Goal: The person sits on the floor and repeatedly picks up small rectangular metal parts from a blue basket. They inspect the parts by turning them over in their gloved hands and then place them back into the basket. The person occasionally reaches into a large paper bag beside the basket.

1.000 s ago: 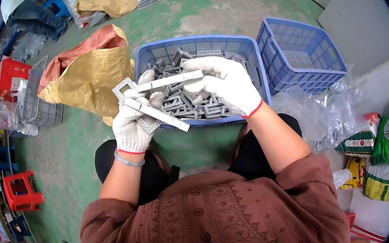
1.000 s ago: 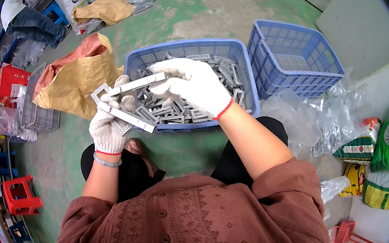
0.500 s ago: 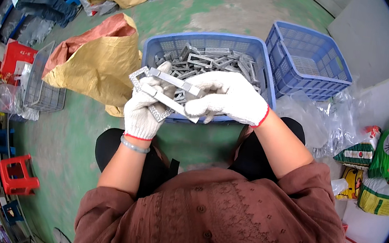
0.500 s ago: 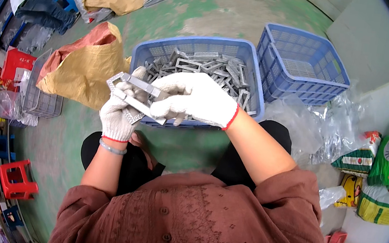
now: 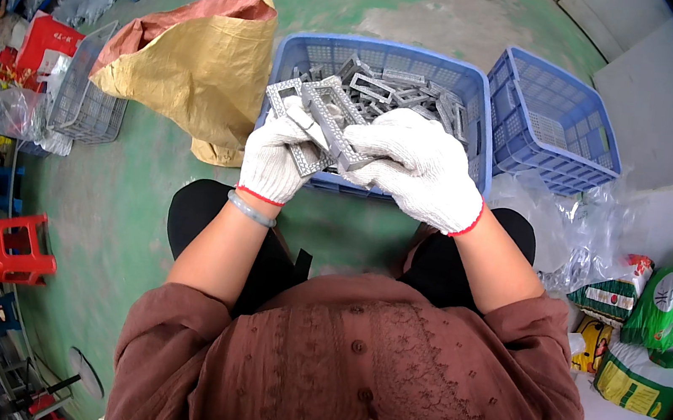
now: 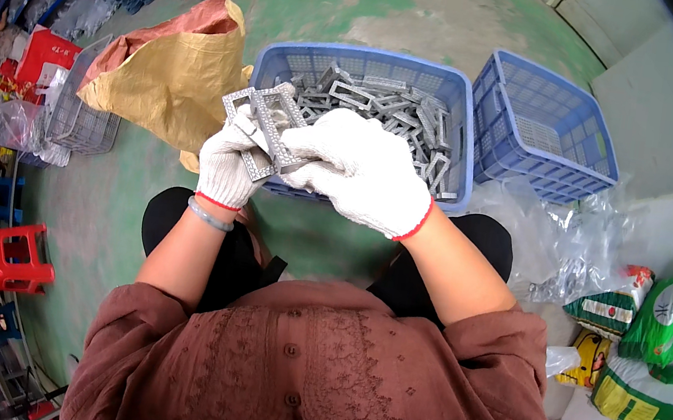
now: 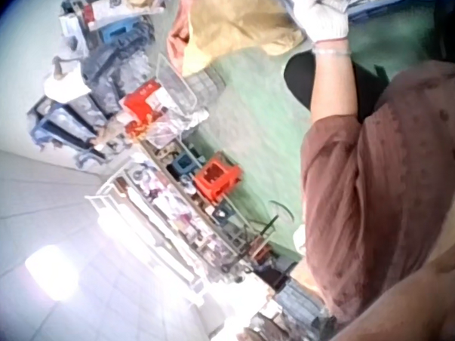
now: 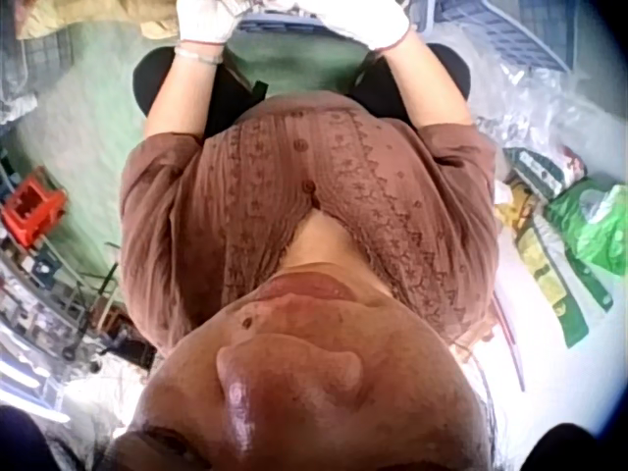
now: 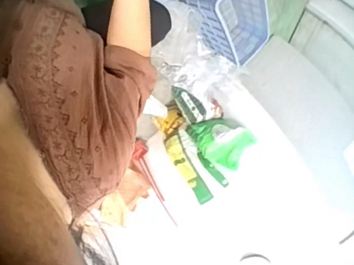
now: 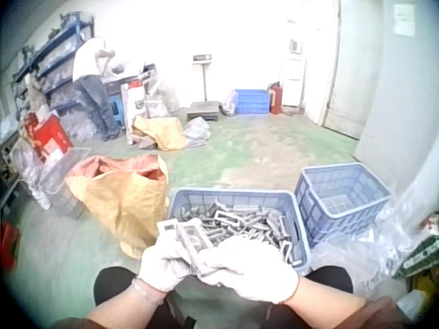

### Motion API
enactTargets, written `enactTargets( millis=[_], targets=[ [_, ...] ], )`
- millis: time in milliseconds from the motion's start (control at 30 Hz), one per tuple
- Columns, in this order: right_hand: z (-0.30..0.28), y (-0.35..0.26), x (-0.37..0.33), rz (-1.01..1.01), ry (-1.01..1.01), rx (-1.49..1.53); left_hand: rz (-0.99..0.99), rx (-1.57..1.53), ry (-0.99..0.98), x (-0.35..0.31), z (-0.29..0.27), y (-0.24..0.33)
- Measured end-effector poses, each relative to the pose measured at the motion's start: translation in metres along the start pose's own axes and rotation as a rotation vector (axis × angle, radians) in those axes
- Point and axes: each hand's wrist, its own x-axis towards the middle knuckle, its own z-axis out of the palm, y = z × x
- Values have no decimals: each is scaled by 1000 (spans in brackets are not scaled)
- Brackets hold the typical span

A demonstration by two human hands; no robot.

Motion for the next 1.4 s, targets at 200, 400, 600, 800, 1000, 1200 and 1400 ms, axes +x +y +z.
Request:
enactTargets(
  millis=[200,400,600,800,1000,1200,1400],
  targets=[
    [2,-6,0,-35,20,-173,8,-17,-25,-1,8,1],
    [2,-7,0,-85,9,-259,1,-40,-107,-2,6,2],
    [6,-4,-2,-148,82,-232,22,-31,-130,-1,3,2],
    [9,-3,-4,-43,29,-145,-13,-44,-127,-1,-1,3],
    [2,-14,1,-186,42,-404,4,-24,-100,0,2,2],
    [3,-16,1,-227,57,-398,12,14,-81,-1,2,3],
    [5,-15,1,-307,43,-415,29,51,-105,-3,5,7]
  ],
)
